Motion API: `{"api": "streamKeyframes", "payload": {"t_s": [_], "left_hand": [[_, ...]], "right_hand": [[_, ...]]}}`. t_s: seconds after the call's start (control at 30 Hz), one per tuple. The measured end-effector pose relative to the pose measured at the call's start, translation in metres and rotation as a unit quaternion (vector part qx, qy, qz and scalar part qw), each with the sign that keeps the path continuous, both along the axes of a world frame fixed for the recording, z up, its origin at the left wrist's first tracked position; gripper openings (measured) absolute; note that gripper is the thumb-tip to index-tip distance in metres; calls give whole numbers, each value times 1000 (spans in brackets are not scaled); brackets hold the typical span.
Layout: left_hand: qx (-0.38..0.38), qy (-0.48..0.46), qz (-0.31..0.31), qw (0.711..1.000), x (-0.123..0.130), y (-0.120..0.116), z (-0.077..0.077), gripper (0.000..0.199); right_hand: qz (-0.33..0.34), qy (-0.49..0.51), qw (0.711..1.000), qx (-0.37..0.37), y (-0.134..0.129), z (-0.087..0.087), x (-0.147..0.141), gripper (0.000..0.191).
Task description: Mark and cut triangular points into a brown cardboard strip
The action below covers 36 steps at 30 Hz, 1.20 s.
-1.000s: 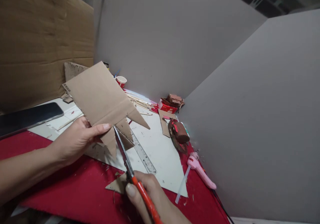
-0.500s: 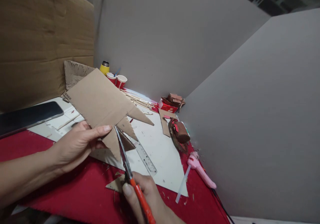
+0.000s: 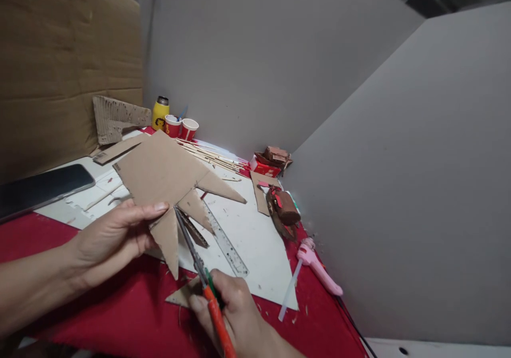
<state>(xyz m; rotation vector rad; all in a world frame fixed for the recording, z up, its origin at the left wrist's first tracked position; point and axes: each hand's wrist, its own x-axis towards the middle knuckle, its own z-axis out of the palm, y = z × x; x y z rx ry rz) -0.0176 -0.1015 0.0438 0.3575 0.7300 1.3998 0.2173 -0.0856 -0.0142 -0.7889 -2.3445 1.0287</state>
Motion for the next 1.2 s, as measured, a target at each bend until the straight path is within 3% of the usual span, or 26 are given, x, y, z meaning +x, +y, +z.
{"api": "streamKeyframes", "payload": {"t_s": [0.27, 0.7, 0.83, 1.03, 1.2], "left_hand": [[5, -1, 5, 1000, 0, 1, 0, 8], [-7, -25, -7, 1000, -1, -6, 10, 19], [-3, -22, -9, 1000, -2, -5, 9, 23], [17, -17, 54, 998, -12, 0, 16, 18], [66, -1, 71, 995, -19, 3, 19, 21]], "right_hand": [[-16, -34, 999, -15, 2, -3, 3, 33], [-29, -6, 993, 112, 3, 9, -3, 32], [-32, -18, 996, 76, 2, 4, 1, 35], [-15, -88, 994, 57, 0, 3, 11, 36], [-30, -48, 988, 144, 4, 4, 36, 31]]}}
